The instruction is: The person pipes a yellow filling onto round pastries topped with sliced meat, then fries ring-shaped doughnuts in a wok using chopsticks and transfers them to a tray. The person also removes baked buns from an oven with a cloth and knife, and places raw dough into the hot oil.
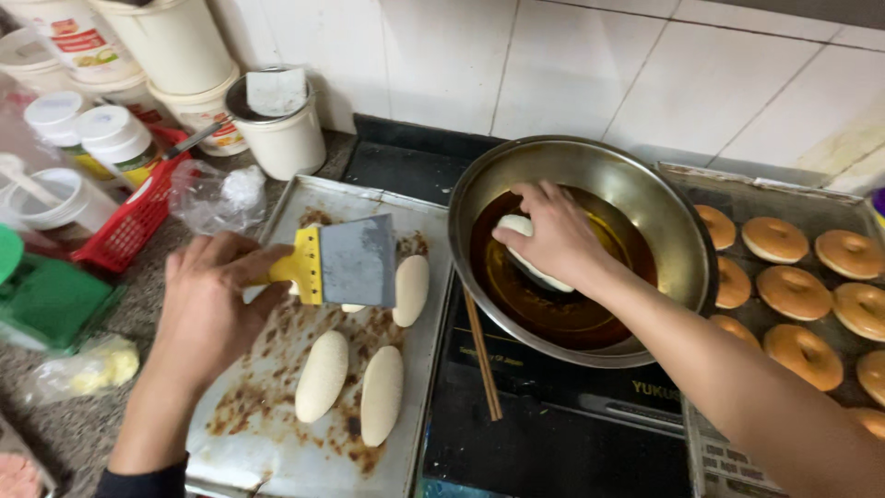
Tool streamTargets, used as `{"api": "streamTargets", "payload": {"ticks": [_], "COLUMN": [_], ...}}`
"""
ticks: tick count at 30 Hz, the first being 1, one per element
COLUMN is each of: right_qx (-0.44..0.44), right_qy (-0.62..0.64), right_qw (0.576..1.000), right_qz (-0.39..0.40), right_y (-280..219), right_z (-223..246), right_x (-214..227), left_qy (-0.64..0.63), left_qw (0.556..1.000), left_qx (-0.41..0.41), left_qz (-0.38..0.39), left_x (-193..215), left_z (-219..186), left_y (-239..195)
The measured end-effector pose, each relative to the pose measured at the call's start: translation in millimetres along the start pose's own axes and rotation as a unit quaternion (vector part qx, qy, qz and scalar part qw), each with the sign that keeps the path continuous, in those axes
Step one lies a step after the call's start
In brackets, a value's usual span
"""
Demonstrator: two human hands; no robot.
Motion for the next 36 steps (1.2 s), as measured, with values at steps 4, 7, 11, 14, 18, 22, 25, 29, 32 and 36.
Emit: {"api": "streamTargets", "payload": {"ticks": [4, 7, 11, 14, 18, 22, 25, 29, 32, 36], "right_qx": [0.056, 0.108, 0.041, -0.111, -0.209, -0.142, -0.239, -0.286, -0.303, -0.327], "right_qy": [0.088, 0.193, 0.304, 0.400, 0.375, 0.314, 0.301, 0.234, 0.224, 0.222], "right_qw": [0.994, 0.974, 0.947, 0.890, 0.883, 0.934, 0.906, 0.919, 0.918, 0.912], "right_qz": [-0.026, -0.053, 0.096, 0.190, 0.190, 0.093, 0.176, 0.134, 0.122, 0.110], "right_y": [-6, 0, 17, 22, 17, 10, -2, -6, -9, -14], "right_z": [61, 108, 146, 159, 156, 159, 162, 175, 182, 187], "right_x": [1, -35, -129, -210, -291, -338, -371, -389, -397, -401], "left_qy": [0.049, 0.113, 0.166, 0.201, 0.219, 0.170, 0.167, 0.134, 0.137, 0.119], "left_qw": [0.999, 0.992, 0.980, 0.970, 0.954, 0.954, 0.959, 0.955, 0.946, 0.949], "left_qx": [0.022, 0.035, 0.031, -0.002, -0.010, -0.005, -0.021, -0.021, -0.025, -0.025], "left_qz": [0.006, 0.038, 0.104, 0.141, 0.202, 0.247, 0.229, 0.262, 0.291, 0.290], "left_x": [1, -11, -46, -76, -110, -130, -139, -150, -157, -156], "left_z": [48, 84, 121, 136, 150, 163, 166, 168, 165, 167], "left_y": [-23, -44, -75, -91, -100, -106, -106, -103, -102, -101]}}
Point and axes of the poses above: each hand's wrist, its own y-axis towards the middle knuckle, its own x-axis out of the back of the hand, z = x × y, the point moved 4 cm from there along y, towards the middle knuckle, and after that the axes turned 9 degrees about z, right-handed, at the moved point
